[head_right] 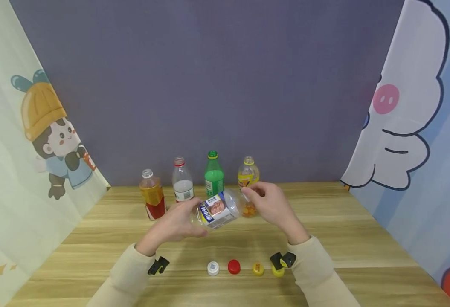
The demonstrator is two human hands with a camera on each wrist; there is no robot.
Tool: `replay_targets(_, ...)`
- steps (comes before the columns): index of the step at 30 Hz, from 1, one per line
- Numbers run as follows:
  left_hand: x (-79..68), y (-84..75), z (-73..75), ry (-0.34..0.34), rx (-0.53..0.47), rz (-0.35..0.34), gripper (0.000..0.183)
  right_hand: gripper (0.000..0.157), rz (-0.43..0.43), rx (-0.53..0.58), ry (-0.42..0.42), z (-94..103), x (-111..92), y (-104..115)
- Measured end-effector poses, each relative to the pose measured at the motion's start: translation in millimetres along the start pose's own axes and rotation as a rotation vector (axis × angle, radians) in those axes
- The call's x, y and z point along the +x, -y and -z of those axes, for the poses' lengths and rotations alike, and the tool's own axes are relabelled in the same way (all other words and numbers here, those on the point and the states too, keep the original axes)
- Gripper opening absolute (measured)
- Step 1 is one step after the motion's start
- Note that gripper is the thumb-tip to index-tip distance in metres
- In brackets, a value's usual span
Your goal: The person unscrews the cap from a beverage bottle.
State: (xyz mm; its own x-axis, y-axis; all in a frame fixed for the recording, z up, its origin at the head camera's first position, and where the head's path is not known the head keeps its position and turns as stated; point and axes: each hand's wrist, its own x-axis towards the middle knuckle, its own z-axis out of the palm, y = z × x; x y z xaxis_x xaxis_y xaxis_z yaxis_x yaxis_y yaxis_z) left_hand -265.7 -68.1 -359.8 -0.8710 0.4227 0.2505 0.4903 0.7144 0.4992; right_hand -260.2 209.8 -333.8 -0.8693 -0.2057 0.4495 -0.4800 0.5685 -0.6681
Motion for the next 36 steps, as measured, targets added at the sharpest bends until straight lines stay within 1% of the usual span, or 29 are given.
replay_targets(3,-0.5,-0.4,1.3,0.010,-0.001,0.001,0.070,0.027,0.015,0.007,0.010,-0.2,0,0)
replay_targets(5,-0.7,0.1,1.8,0.015,-0.001,0.001,0.071,0.023,0.041,0.006,0.015,-0.2,0,-1)
replay_targets(10,-1.9,1.4,4.2,0.017,-0.003,-0.009,0.074,0.016,0.158,-0.024,0.014,0.2,0,-4)
replay_targets(14,-2.7,0.3,7.3,0.015,-0.004,-0.022,0.074,0.016,0.230,-0.043,0.003,1.0,0,-5)
replay_targets(21,-3.9,1.6,10.3,0.014,0.000,-0.032,0.075,0.017,0.275,-0.031,0.033,2.0,0,-5)
replay_targets(23,-4.2,2.4,11.2,0.015,-0.012,-0.032,0.076,0.017,0.262,-0.029,0.033,2.5,-1,-3)
replay_targets(25,-4.3,3.1,12.1,0.016,-0.023,-0.031,0.078,0.019,0.228,-0.013,0.018,3.3,-2,-1)
replay_targets(31,-3.2,3.9,12.7,0.018,-0.046,-0.025,0.080,0.028,0.054,0.061,-0.068,5.1,-2,7)
replay_targets(33,-2.8,3.3,11.9,0.016,-0.049,-0.025,0.079,0.032,0.003,0.065,-0.069,5.1,-2,8)
replay_targets(36,-1.7,3.0,10.4,0.012,-0.031,-0.032,0.077,0.034,-0.038,0.063,-0.046,4.9,-2,9)
